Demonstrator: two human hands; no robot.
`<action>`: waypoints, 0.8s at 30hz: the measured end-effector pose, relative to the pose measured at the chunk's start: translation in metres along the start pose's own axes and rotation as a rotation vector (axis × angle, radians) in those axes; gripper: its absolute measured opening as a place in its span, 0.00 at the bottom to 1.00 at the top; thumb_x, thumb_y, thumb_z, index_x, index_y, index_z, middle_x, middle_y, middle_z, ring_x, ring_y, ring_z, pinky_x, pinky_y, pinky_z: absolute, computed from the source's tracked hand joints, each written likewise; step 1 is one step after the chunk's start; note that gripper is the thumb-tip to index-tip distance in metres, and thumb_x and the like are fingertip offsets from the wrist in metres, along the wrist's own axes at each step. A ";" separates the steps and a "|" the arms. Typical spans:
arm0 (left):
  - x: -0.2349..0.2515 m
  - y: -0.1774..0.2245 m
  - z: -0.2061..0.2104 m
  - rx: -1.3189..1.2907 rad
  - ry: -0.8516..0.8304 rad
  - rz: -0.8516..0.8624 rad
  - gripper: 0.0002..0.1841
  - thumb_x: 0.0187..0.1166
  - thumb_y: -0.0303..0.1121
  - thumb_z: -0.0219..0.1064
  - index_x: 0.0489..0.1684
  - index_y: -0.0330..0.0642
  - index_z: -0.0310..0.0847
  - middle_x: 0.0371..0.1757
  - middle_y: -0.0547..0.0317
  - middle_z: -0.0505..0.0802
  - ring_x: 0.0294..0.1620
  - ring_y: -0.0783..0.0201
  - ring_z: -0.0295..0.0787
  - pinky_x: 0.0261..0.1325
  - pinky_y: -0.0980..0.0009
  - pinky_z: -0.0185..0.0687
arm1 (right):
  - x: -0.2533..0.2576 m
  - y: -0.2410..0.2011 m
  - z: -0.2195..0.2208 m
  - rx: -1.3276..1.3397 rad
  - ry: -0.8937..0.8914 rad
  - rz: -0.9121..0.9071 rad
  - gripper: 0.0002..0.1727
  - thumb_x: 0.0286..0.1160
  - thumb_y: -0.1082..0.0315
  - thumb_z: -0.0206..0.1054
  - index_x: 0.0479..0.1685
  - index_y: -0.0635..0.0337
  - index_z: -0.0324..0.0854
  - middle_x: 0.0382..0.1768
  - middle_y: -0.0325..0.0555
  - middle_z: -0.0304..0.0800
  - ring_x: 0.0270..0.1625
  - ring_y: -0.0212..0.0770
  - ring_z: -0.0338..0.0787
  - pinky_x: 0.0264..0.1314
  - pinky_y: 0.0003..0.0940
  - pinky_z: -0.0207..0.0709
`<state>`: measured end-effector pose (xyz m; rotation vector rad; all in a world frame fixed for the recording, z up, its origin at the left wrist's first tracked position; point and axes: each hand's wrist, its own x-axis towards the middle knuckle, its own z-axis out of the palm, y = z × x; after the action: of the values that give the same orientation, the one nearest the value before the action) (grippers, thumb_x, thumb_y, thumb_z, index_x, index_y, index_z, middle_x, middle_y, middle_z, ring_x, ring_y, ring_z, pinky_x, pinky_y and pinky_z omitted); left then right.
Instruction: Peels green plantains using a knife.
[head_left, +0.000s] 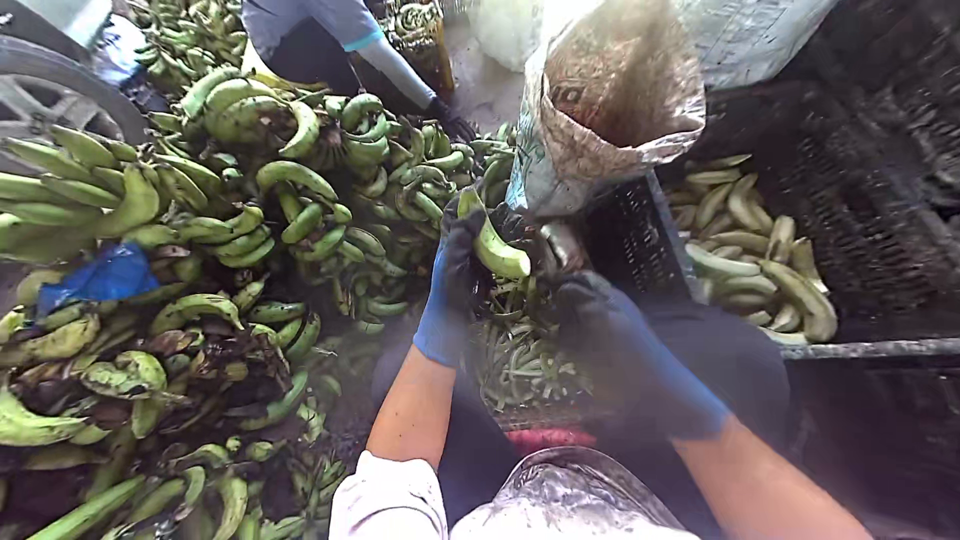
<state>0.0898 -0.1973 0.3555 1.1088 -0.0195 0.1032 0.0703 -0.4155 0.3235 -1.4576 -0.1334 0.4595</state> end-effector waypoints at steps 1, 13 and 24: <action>0.006 0.003 0.005 0.020 0.035 -0.007 0.25 0.88 0.55 0.54 0.84 0.68 0.66 0.60 0.58 0.89 0.51 0.62 0.89 0.50 0.59 0.90 | 0.009 -0.014 -0.001 -0.035 0.022 -0.090 0.23 0.84 0.47 0.61 0.68 0.52 0.78 0.36 0.43 0.91 0.28 0.39 0.89 0.28 0.36 0.87; 0.028 -0.005 -0.013 0.299 0.210 0.476 0.22 0.91 0.50 0.49 0.79 0.57 0.71 0.60 0.65 0.88 0.46 0.72 0.86 0.42 0.74 0.86 | 0.021 0.020 0.033 -0.492 0.012 -0.425 0.23 0.85 0.51 0.59 0.65 0.59 0.82 0.44 0.40 0.93 0.40 0.31 0.93 0.42 0.37 0.91; 0.032 -0.044 0.016 -0.048 0.188 -0.080 0.33 0.89 0.65 0.38 0.74 0.54 0.75 0.50 0.57 0.91 0.47 0.63 0.90 0.51 0.59 0.89 | 0.053 0.016 0.031 -0.855 0.181 -0.323 0.23 0.81 0.52 0.55 0.52 0.63 0.84 0.35 0.51 0.92 0.39 0.51 0.93 0.41 0.56 0.85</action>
<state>0.1264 -0.2290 0.3259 1.0465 0.1895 0.1341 0.1033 -0.3658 0.3018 -2.2541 -0.4525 -0.0220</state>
